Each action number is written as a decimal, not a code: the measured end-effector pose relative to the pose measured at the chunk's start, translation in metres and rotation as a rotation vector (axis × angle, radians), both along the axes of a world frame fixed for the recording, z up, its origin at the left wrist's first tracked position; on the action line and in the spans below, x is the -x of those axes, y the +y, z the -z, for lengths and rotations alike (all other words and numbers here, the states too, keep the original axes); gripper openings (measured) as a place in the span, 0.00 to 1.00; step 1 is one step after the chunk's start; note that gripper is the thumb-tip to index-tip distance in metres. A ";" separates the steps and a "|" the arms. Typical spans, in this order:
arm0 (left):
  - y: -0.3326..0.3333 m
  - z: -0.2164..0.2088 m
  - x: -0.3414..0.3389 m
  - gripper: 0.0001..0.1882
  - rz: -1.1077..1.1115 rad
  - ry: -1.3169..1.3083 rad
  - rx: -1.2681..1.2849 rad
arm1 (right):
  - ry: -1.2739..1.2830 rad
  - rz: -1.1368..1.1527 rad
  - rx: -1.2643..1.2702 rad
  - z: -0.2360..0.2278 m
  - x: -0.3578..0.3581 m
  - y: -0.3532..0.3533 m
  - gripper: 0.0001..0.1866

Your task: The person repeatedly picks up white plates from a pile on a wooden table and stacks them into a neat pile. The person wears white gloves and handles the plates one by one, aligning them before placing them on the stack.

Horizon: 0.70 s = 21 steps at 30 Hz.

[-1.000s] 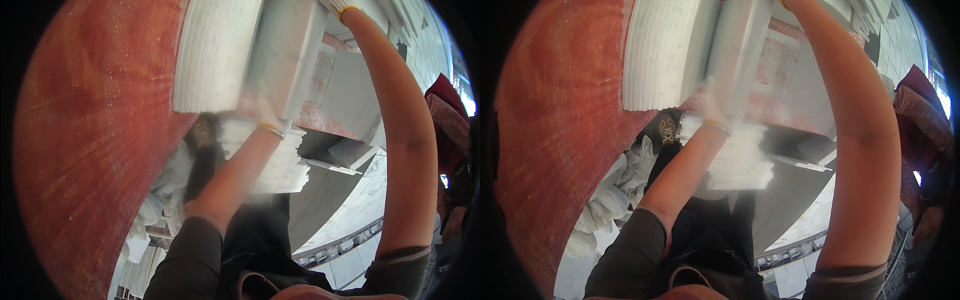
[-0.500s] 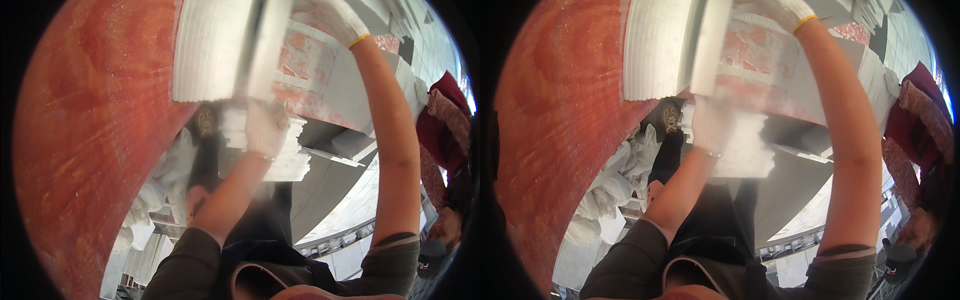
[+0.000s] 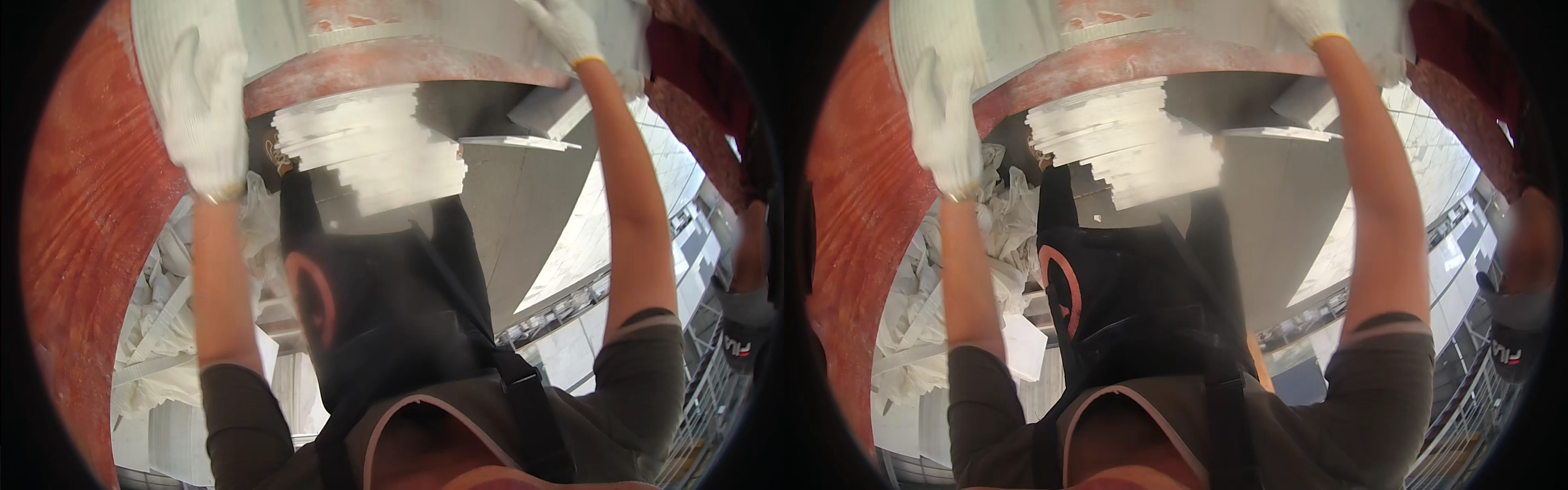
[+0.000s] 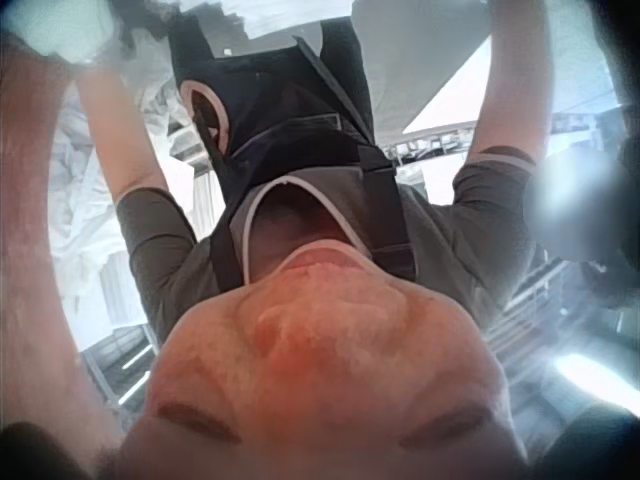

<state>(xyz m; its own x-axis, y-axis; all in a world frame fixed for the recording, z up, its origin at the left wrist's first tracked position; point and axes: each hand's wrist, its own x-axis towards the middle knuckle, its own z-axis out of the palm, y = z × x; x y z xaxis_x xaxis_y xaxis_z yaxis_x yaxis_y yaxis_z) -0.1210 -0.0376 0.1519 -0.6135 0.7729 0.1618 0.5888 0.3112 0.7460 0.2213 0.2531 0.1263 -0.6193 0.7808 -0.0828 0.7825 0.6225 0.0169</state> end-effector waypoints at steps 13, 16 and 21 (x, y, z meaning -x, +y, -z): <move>0.050 0.079 0.066 0.40 0.178 0.846 0.525 | 0.145 0.075 -0.114 0.056 -0.045 -0.004 0.45; 0.051 0.079 0.065 0.39 0.171 0.817 0.428 | 0.157 0.054 -0.064 0.060 -0.050 -0.003 0.44; 0.053 0.070 0.060 0.39 0.180 0.792 0.453 | 0.103 0.116 -0.037 0.047 -0.041 -0.005 0.44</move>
